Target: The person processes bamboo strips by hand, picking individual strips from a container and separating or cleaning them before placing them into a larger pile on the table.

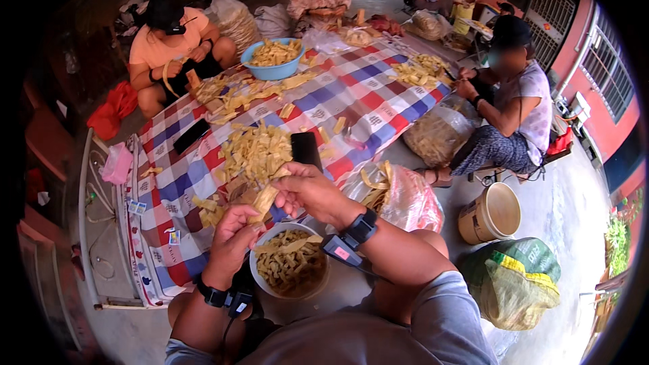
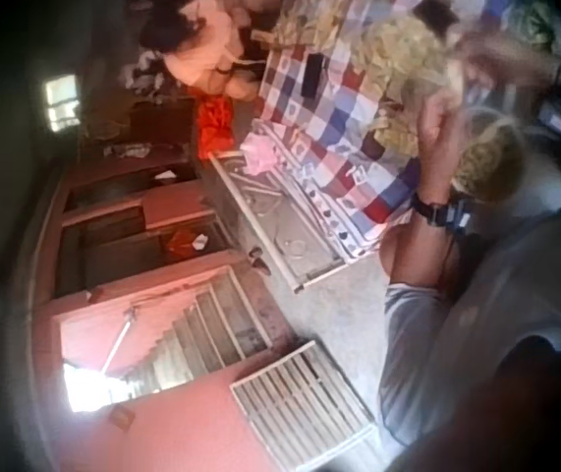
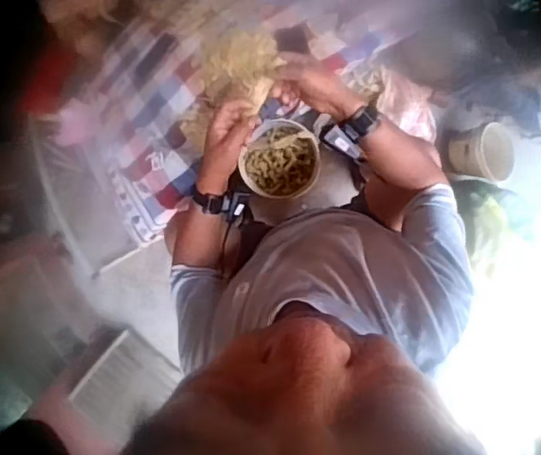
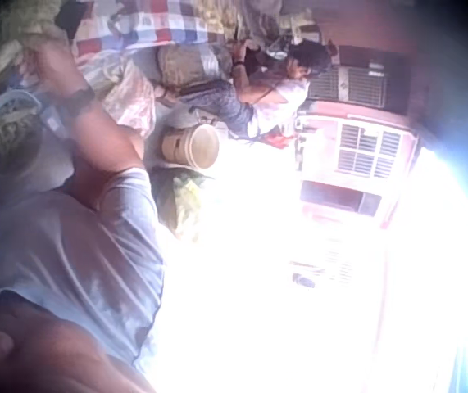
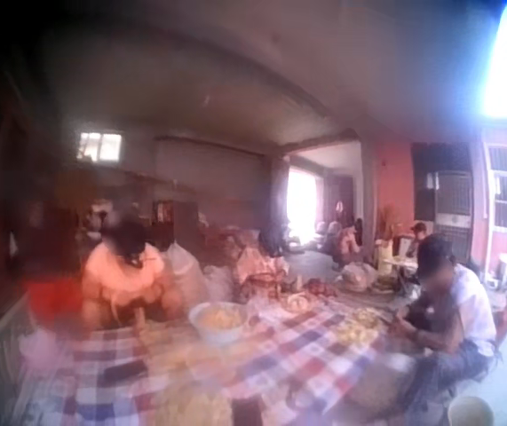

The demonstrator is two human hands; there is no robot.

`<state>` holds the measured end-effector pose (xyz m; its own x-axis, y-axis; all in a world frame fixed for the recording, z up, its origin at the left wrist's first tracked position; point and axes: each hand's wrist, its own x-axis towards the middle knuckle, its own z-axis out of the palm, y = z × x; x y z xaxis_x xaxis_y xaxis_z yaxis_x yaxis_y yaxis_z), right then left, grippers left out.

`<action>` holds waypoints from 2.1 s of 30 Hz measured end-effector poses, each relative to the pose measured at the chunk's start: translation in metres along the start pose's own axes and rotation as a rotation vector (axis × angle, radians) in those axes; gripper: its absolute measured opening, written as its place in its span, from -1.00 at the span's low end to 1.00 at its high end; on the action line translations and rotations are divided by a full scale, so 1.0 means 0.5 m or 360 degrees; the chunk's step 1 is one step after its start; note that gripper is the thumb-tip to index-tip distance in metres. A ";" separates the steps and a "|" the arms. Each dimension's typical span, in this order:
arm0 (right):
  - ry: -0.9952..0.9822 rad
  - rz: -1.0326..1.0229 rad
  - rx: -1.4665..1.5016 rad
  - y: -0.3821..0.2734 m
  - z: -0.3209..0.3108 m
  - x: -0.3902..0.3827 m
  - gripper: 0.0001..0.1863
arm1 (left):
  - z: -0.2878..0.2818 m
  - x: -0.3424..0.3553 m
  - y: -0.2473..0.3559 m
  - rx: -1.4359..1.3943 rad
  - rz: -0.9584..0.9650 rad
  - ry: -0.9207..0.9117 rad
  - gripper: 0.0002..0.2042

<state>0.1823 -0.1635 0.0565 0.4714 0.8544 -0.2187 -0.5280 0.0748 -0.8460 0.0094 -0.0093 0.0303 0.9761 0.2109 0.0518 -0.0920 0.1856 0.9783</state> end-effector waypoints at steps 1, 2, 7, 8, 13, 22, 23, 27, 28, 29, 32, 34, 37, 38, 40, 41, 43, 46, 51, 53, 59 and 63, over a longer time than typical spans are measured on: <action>0.0025 0.0047 0.0032 0.003 -0.003 0.000 -0.89 | -0.007 0.000 -0.002 0.0085 -0.0044 -0.0063 -0.82; 0.0004 0.0037 0.0084 0.008 -0.003 0.000 -0.90 | -0.009 -0.001 0.005 0.0235 -0.0039 -0.0088 -0.84; -0.0003 -0.0109 0.0043 0.002 -0.001 -0.036 -0.87 | 0.022 0.029 0.023 0.0368 -0.0232 -0.0190 -0.76; -0.0083 -0.0174 -0.0059 0.015 -0.010 -0.041 -0.85 | 0.015 0.033 0.003 0.0479 -0.0202 -0.0189 -0.61; -0.0251 -0.0350 -0.0492 0.047 0.007 -0.077 -0.81 | 0.029 0.050 -0.018 -0.0224 -0.0347 0.0047 -0.59; -0.0205 -0.0512 -0.0412 0.085 -0.011 -0.061 -0.77 | 0.033 0.058 -0.035 -0.0809 -0.0202 -0.0089 -0.71; -0.0146 -0.0545 -0.0336 0.084 -0.013 -0.058 -0.79 | 0.033 0.051 -0.027 -0.0770 -0.0222 -0.0091 -0.74; -0.0141 -0.0925 -0.1190 0.115 -0.014 -0.029 -0.87 | 0.045 0.048 -0.021 -0.0398 -0.0051 -0.0131 -0.76; -0.0160 -0.0797 -0.1123 0.108 -0.009 -0.036 -0.85 | 0.045 0.046 -0.013 -0.0344 -0.0095 -0.0129 -0.77; -0.0126 -0.0838 -0.1113 0.111 -0.014 -0.033 -0.85 | 0.045 0.049 -0.015 -0.0372 -0.0138 -0.0117 -0.76; -0.0163 -0.0366 -0.0770 0.083 -0.025 -0.038 -0.88 | 0.015 0.045 -0.027 -0.0102 -0.0190 -0.0164 -0.77; -0.0127 -0.0294 -0.0503 0.085 -0.035 -0.040 -0.91 | 0.006 0.044 -0.023 0.0067 -0.0344 -0.0232 -0.78; -0.0128 -0.0231 -0.0569 0.061 -0.055 -0.050 -0.92 | 0.026 0.040 0.006 0.0094 -0.0780 -0.0098 -0.80; -0.0111 -0.0351 -0.0561 0.068 -0.056 -0.048 -0.91 | 0.032 0.038 0.000 0.0196 -0.0678 -0.0064 -0.82; -0.0064 -0.0369 -0.0674 0.051 -0.047 -0.055 -0.90 | 0.041 0.039 -0.020 0.0397 -0.0457 0.0011 -0.83; -0.0042 -0.0379 -0.0730 0.044 -0.044 -0.057 -0.90 | 0.046 0.042 -0.031 0.0545 -0.0239 0.0040 -0.83; -0.0057 -0.0389 -0.0662 0.042 -0.052 -0.055 -0.88 | 0.057 0.046 -0.047 0.0751 0.0039 0.0048 -0.82; -0.0058 -0.0496 -0.0562 0.055 -0.055 -0.049 -0.87 | 0.067 0.044 -0.033 0.0781 -0.0063 -0.0062 -0.77; -0.0009 -0.0557 -0.0744 0.061 -0.061 -0.047 -0.85 | 0.050 0.046 -0.025 0.0265 -0.0567 -0.0123 -0.74; 0.0028 -0.0544 -0.0792 0.064 -0.063 -0.046 -0.86 | 0.049 0.046 -0.023 0.0081 -0.0653 -0.0091 -0.73; -0.0023 -0.0530 -0.0812 0.076 -0.057 -0.050 -0.85 | 0.084 0.043 -0.025 -0.0217 -0.0881 -0.0094 -0.74; -0.0046 -0.0580 -0.0745 0.075 -0.057 -0.038 -0.84 | 0.057 0.037 -0.020 -0.0397 -0.0888 -0.0227 -0.74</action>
<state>0.1739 -0.1918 0.0151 0.5408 0.8304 0.1340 0.0354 0.1367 -0.9900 0.0342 -0.0344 0.0270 0.9054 -0.1093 -0.4102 0.4127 0.4528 0.7903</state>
